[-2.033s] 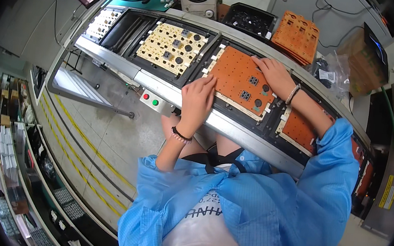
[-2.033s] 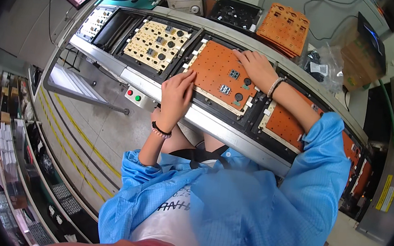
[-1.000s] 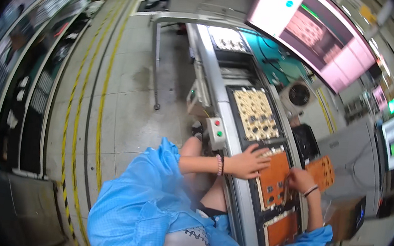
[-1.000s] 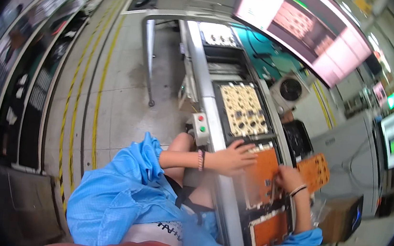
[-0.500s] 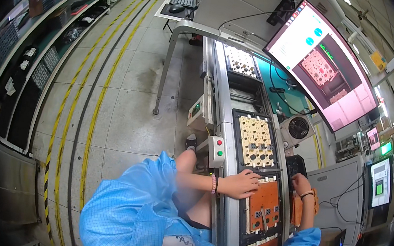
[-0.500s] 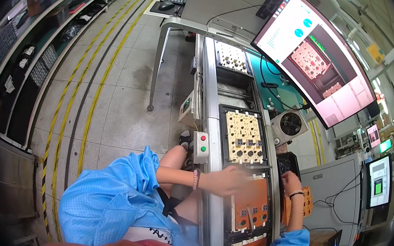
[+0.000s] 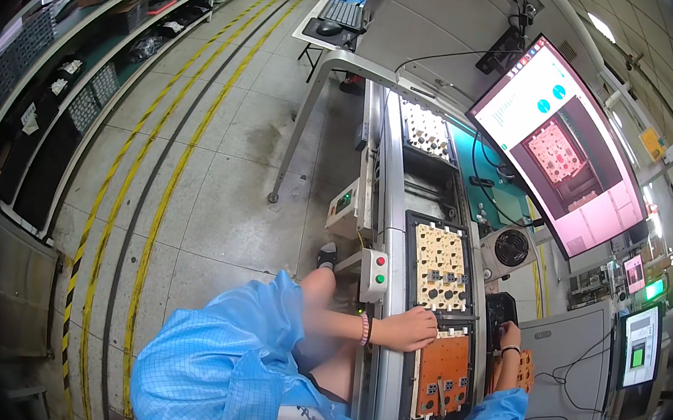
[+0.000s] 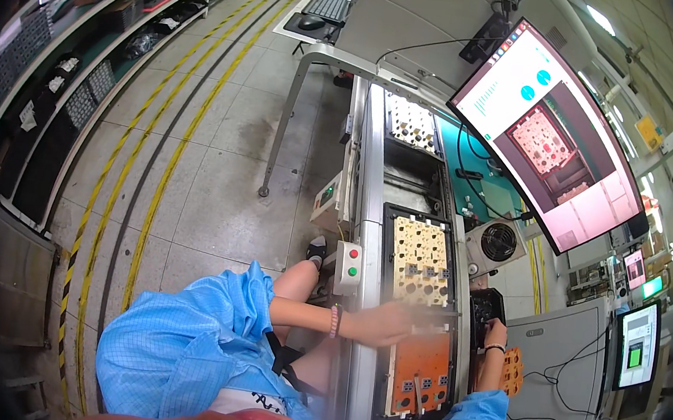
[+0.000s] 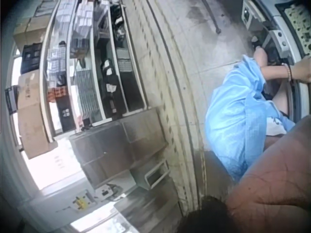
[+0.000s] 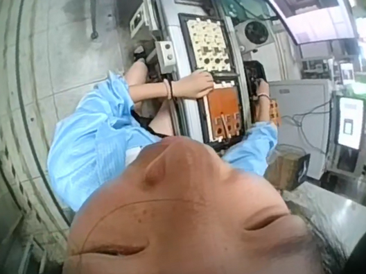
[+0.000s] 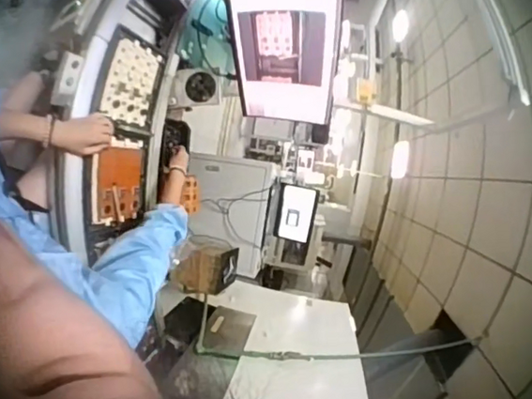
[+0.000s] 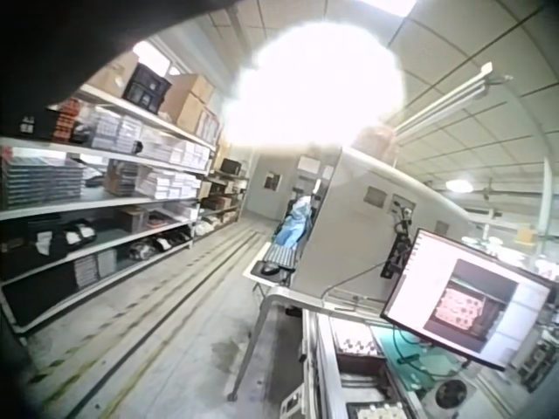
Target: Inspecting and assembling electronic components onto printed circuit boards on a conveyor line.
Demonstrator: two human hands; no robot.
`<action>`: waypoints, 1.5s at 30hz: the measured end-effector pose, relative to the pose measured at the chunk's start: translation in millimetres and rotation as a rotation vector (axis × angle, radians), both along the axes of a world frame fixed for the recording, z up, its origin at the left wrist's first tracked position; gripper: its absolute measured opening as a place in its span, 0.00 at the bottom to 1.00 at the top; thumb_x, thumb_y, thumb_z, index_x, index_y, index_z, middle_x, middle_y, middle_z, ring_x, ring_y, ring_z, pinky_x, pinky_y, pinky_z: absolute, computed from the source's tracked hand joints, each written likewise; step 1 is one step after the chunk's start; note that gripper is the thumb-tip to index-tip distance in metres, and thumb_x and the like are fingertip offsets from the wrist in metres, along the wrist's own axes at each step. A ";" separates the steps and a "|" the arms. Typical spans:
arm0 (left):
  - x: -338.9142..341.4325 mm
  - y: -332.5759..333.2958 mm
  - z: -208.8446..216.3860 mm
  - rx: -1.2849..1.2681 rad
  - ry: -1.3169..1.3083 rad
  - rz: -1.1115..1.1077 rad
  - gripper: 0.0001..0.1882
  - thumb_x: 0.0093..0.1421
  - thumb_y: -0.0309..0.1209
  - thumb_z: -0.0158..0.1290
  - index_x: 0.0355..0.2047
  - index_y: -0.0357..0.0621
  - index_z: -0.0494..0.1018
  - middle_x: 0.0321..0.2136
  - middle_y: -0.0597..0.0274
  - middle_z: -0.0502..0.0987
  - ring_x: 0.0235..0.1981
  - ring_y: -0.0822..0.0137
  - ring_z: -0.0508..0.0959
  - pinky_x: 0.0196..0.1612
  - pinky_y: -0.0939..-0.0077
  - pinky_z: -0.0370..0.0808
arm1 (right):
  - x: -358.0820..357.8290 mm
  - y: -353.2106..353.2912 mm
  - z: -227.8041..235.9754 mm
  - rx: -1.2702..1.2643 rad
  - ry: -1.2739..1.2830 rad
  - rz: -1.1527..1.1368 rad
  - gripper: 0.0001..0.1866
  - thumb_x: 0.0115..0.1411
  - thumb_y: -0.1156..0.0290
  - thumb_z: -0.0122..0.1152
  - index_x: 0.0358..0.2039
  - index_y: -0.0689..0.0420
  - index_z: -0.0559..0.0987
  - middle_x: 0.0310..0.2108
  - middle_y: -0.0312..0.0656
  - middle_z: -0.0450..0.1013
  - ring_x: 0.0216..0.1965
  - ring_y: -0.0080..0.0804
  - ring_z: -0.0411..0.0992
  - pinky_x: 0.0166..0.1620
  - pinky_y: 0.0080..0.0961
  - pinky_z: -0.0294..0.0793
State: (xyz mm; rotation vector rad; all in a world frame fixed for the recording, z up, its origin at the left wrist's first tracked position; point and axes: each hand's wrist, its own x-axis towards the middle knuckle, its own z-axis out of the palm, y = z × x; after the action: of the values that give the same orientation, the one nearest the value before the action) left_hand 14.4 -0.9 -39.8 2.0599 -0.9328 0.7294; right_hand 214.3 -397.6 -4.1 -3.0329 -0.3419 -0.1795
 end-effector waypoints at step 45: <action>48.7 11.7 26.7 -1.541 1.769 -1.139 0.14 0.69 0.26 0.42 0.49 0.25 0.69 0.49 0.44 0.76 0.56 0.53 0.75 0.64 0.61 0.70 | -160.3 221.2 103.2 0.528 0.164 0.516 0.16 0.58 0.81 0.58 0.47 0.59 0.81 0.40 0.51 0.79 0.40 0.45 0.79 0.45 0.33 0.78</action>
State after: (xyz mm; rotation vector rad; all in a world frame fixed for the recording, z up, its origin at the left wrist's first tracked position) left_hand 63.1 10.9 -13.1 0.0660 -0.0576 -0.8255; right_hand 54.0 -176.3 99.1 -2.3326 -0.8811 0.0178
